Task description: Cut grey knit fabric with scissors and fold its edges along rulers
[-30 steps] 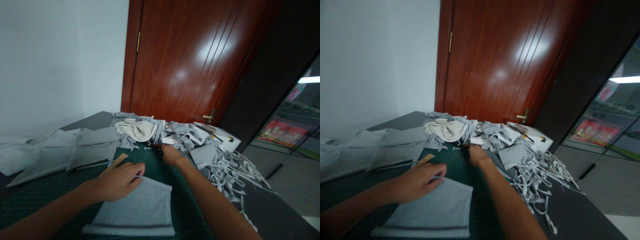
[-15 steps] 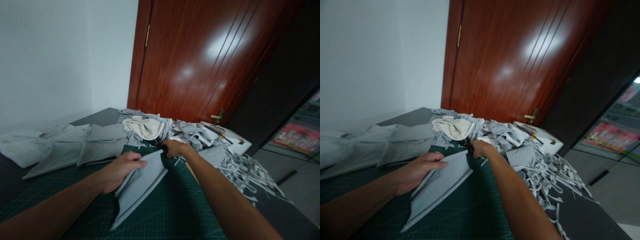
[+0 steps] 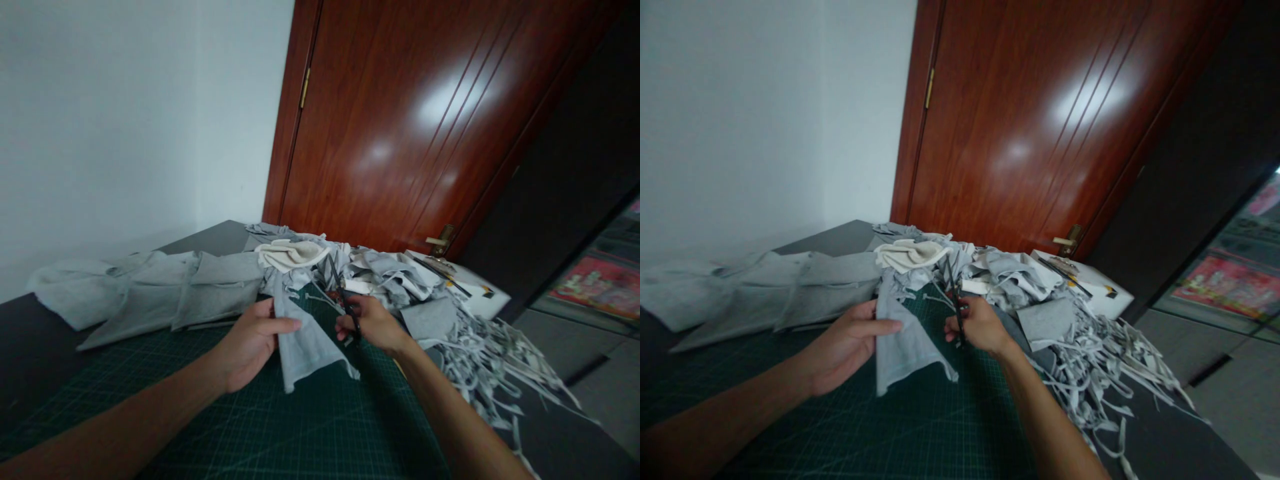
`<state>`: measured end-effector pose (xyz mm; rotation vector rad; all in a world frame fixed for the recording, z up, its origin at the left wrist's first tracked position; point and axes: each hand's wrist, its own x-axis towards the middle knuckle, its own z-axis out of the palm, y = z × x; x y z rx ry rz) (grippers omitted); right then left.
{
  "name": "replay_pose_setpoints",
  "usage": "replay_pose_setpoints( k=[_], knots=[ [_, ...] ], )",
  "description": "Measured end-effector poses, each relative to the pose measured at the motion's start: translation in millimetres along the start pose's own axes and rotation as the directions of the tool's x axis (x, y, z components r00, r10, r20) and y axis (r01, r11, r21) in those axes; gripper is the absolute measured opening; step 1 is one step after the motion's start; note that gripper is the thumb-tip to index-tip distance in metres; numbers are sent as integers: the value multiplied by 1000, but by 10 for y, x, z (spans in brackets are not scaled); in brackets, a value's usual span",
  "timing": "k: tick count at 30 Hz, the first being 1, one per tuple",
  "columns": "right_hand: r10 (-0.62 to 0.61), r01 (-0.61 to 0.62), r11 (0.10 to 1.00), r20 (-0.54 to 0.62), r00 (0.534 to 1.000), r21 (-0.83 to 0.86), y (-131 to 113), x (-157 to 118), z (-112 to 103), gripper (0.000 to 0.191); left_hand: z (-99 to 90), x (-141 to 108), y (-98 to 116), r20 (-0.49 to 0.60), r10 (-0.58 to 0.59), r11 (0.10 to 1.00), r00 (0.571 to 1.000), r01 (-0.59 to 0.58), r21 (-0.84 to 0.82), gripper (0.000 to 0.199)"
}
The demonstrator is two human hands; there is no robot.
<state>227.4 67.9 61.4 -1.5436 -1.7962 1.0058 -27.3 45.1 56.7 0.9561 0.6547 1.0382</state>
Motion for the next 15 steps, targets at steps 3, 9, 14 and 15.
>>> replay_pose_setpoints(
  k=[3, 9, 14, 15],
  knots=[
    [-62, 93, 974, -152, 986, 208, 138, -233, 113, 48, 34, -28, -34, 1, 33, 999, 999, -33, -1, 40],
    [-53, 145, 914, -243, 969, 378, 183, -394, 235, 58, 66, -46, -73, -16, 98, 995, 995, -97, 34, 54],
    [-43, 213, 874, -367, 929, 436, 115, -379, 293, 65, 41, -74, -70, -69, 142, 982, 987, -131, 137, 77],
    [-45, 237, 864, -401, 915, 444, 96, -381, 317, 66, 38, -79, -65, -88, 157, 974, 984, -140, 177, 80]
  ],
)
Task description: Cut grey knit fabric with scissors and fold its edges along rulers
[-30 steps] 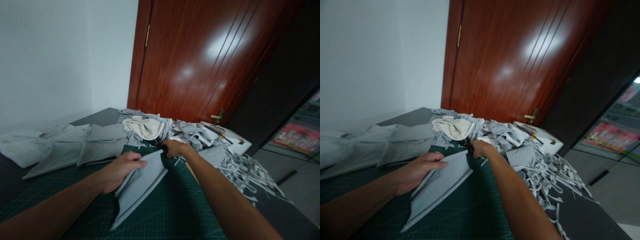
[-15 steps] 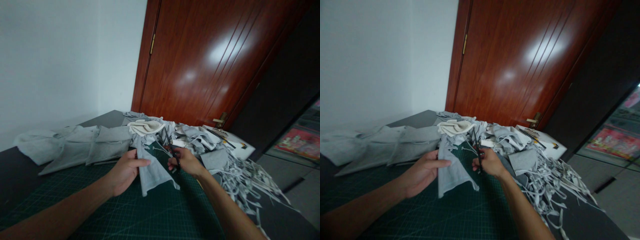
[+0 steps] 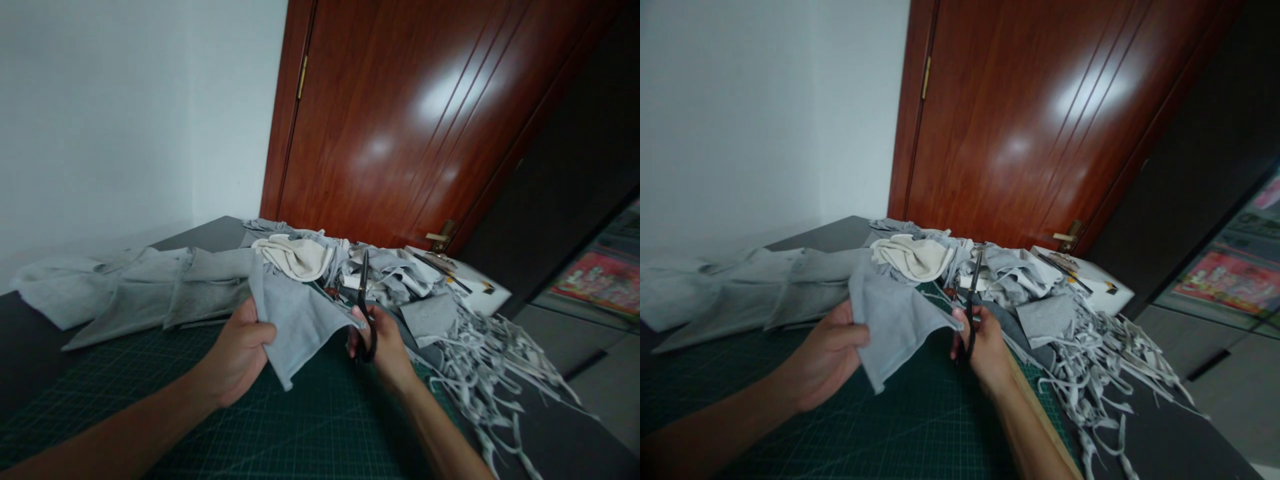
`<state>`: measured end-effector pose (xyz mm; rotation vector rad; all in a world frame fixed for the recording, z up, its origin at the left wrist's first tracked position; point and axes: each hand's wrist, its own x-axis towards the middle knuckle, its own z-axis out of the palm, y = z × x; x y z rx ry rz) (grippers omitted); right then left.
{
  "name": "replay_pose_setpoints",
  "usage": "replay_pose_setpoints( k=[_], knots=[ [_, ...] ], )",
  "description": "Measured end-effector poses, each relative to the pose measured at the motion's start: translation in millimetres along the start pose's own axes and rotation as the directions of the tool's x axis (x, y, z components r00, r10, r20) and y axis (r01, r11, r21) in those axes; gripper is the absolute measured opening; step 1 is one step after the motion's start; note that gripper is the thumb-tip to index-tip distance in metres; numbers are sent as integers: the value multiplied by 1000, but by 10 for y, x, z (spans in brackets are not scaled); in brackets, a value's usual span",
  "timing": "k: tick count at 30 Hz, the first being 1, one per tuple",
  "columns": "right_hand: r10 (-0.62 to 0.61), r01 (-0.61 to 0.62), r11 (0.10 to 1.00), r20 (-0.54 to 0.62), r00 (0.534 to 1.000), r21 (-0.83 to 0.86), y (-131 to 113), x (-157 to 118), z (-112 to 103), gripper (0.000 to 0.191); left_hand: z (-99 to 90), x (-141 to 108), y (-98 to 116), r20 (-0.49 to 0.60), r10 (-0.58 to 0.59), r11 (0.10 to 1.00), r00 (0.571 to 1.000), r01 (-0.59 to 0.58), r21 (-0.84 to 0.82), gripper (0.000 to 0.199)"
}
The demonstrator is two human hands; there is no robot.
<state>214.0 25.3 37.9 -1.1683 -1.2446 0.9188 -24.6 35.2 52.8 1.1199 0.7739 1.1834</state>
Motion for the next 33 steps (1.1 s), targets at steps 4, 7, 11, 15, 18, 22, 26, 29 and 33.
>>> replay_pose_setpoints(
  k=[4, 7, 11, 15, 18, 22, 26, 29, 33],
  knots=[
    [-73, 79, 993, -72, 995, 83, -36, -104, 163, 70, 0, -17, 24, -95, 44, 998, 994, -40, 46, 88],
    [-88, 94, 985, -46, 995, 143, -41, -224, 316, 72, 7, -47, 48, -152, 64, 994, 986, -76, -73, 90],
    [-48, 42, 983, 26, 999, 177, 33, -336, 501, 68, 53, -121, 83, -116, 52, 972, 992, -77, -224, 88],
    [-28, 29, 976, -9, 1000, 216, 104, -323, 601, 56, 158, -180, 77, -76, 41, 936, 996, -65, -347, 71],
    [-81, 100, 961, -82, 993, 259, 98, -254, 577, 53, 214, -158, 32, -88, 95, 929, 992, -119, -350, 53],
    [-139, 174, 953, -153, 978, 249, 61, -181, 461, 58, 210, -87, -51, -44, -10, 986, 999, 2, -166, 49],
    [-181, 219, 941, -163, 970, 260, 50, -201, 373, 62, 232, -123, -134, -6, -110, 994, 994, 110, -22, 50],
    [-191, 237, 934, -188, 963, 266, 47, -228, 330, 59, 298, -201, -183, 20, -77, 996, 997, 78, -46, 50],
    [-185, 252, 931, -253, 950, 265, 37, -199, 276, 57, 364, -236, -215, -48, 33, 993, 998, -39, -115, 65]
  ],
)
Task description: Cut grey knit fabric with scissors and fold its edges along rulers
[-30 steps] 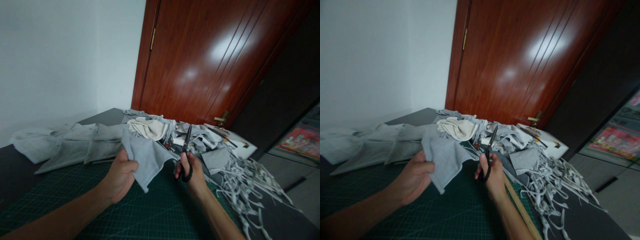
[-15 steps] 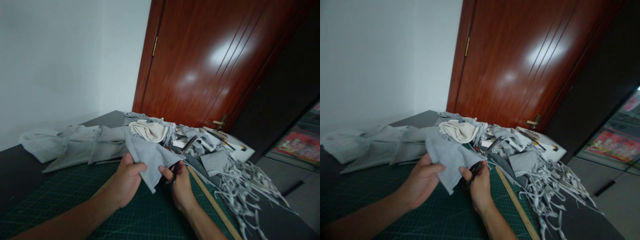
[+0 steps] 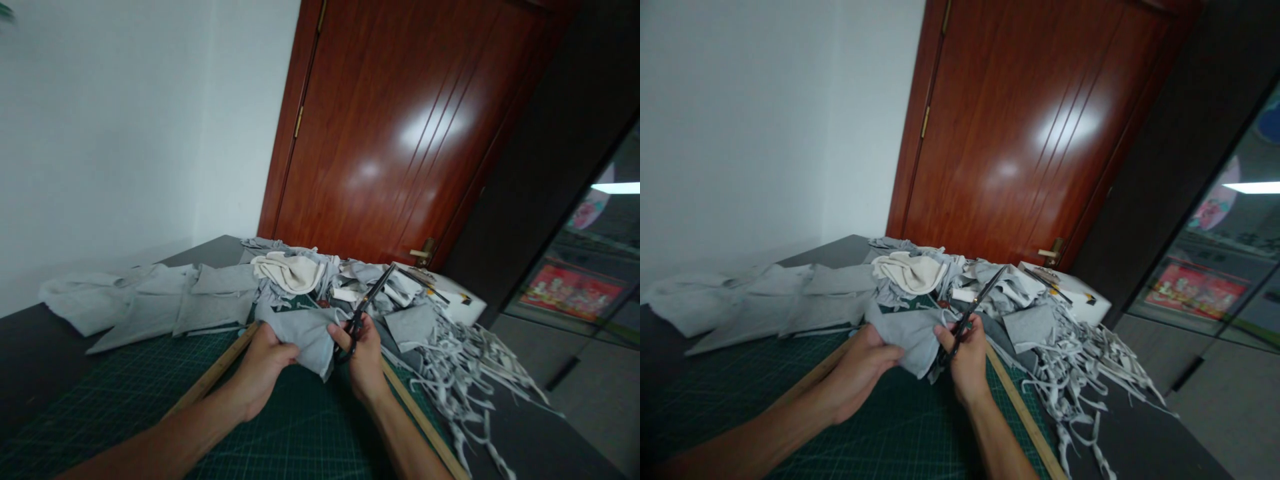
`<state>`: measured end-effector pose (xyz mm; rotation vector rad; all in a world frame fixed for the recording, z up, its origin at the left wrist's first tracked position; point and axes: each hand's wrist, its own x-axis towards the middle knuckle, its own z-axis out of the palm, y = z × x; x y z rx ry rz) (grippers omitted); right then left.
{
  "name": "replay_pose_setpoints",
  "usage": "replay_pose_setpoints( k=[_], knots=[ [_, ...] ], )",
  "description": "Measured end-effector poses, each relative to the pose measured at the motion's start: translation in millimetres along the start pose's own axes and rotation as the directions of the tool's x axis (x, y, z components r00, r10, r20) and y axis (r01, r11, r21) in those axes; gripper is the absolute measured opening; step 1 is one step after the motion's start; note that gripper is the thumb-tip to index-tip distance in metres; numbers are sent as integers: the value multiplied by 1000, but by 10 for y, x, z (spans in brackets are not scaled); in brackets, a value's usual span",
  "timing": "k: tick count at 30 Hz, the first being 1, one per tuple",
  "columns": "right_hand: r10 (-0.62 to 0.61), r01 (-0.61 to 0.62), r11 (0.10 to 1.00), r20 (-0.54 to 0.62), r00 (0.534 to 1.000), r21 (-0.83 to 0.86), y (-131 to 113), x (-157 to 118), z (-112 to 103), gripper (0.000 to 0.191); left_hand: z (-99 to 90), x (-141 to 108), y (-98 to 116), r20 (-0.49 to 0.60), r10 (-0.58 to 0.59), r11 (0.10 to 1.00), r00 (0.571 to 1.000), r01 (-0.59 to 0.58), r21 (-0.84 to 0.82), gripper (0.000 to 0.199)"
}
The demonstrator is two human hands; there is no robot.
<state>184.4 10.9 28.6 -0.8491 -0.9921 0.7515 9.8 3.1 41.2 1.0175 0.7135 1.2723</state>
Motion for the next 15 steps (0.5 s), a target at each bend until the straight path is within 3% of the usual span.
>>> replay_pose_setpoints(
  k=[3, 6, 8, 12, 15],
  knots=[
    [0, -1, 1000, -45, 999, -11, 25, 38, -29, 55, -1, 43, -7, -168, 63, 997, 984, -69, -28, 104],
    [17, -19, 999, -66, 998, -35, 83, 31, -53, 53, -55, 106, 1, -230, 106, 994, 967, -110, -4, 131],
    [38, -41, 998, -64, 997, -52, 121, -3, -54, 52, -117, 138, 10, -191, 89, 996, 977, -89, 12, 118],
    [81, -84, 993, -39, 996, -78, 149, -87, -25, 51, -236, 149, -6, -108, -67, 994, 992, 76, 81, 55],
    [89, -91, 992, -28, 996, -87, 135, -119, -13, 52, -267, 132, -55, -111, -73, 989, 991, 86, 123, 45]
  ],
)
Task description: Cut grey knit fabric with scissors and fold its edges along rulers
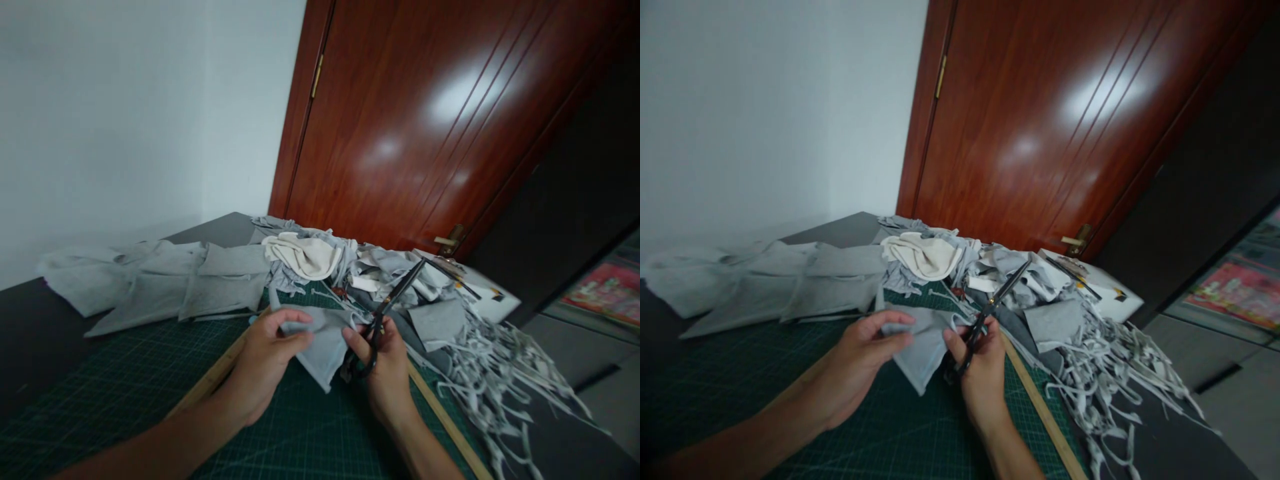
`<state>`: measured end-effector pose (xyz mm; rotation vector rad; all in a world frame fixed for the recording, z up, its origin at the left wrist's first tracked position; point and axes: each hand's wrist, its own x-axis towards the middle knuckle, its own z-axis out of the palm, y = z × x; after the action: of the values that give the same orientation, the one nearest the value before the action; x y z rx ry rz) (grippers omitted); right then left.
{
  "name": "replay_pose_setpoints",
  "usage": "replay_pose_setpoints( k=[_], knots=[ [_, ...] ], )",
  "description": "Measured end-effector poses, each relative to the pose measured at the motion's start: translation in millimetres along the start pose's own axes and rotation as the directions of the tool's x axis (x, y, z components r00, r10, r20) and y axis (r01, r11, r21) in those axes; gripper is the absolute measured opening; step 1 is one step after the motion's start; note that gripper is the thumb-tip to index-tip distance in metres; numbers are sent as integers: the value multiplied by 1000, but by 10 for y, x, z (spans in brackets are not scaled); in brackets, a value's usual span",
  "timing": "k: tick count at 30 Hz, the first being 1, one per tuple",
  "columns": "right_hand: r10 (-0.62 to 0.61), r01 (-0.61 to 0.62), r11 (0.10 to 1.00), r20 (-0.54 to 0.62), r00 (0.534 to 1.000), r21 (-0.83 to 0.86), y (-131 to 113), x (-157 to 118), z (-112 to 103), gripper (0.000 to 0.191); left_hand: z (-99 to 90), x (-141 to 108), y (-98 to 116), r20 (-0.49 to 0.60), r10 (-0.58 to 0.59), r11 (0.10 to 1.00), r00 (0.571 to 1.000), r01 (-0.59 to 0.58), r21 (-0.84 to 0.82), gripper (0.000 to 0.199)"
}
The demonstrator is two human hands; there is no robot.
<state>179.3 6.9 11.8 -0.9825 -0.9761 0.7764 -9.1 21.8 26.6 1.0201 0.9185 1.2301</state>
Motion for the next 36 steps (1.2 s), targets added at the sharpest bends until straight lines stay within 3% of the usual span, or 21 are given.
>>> replay_pose_setpoints(
  k=[5, 10, 12, 16, 19, 24, 29, 31, 34, 36],
  knots=[
    [-27, 27, 1000, -23, 999, -4, -42, 44, -47, 55, 37, -32, -25, 9, 49, 997, 999, -49, -66, 59],
    [-59, 58, 998, -54, 997, -17, -104, 128, -124, 52, 77, -53, 99, -17, 53, 969, 998, -56, -241, 105],
    [-60, 60, 998, -50, 997, -17, -129, 148, -144, 51, 68, -45, 144, 1, 32, 970, 999, -31, -242, 95],
    [-60, 60, 998, -44, 997, -15, -171, 168, -169, 50, 19, -32, 171, 56, -2, 981, 998, 13, -194, 46],
    [-68, 67, 998, -51, 996, -19, -185, 179, -190, 50, -1, -40, 146, 52, 14, 982, 999, -4, -190, 35],
    [-66, 65, 998, -56, 996, -27, -180, 201, -225, 50, 29, -52, 122, 31, 20, 984, 999, -14, -175, 40],
    [-65, 64, 998, -86, 994, -24, -200, 253, -268, 53, 51, -56, 173, 48, -21, 959, 999, 34, -280, 89],
    [-68, 66, 997, -99, 993, -28, -208, 273, -285, 55, 48, -71, 174, 105, -52, 958, 993, 80, -276, 80],
    [-66, 63, 998, -112, 991, -29, -204, 296, -299, 59, 46, -103, 160, 226, -106, 958, 968, 160, -237, 46],
    [-60, 57, 998, -119, 991, -33, -191, 304, -300, 64, 48, -109, 164, 241, -109, 956, 964, 168, -240, 38]
  ],
)
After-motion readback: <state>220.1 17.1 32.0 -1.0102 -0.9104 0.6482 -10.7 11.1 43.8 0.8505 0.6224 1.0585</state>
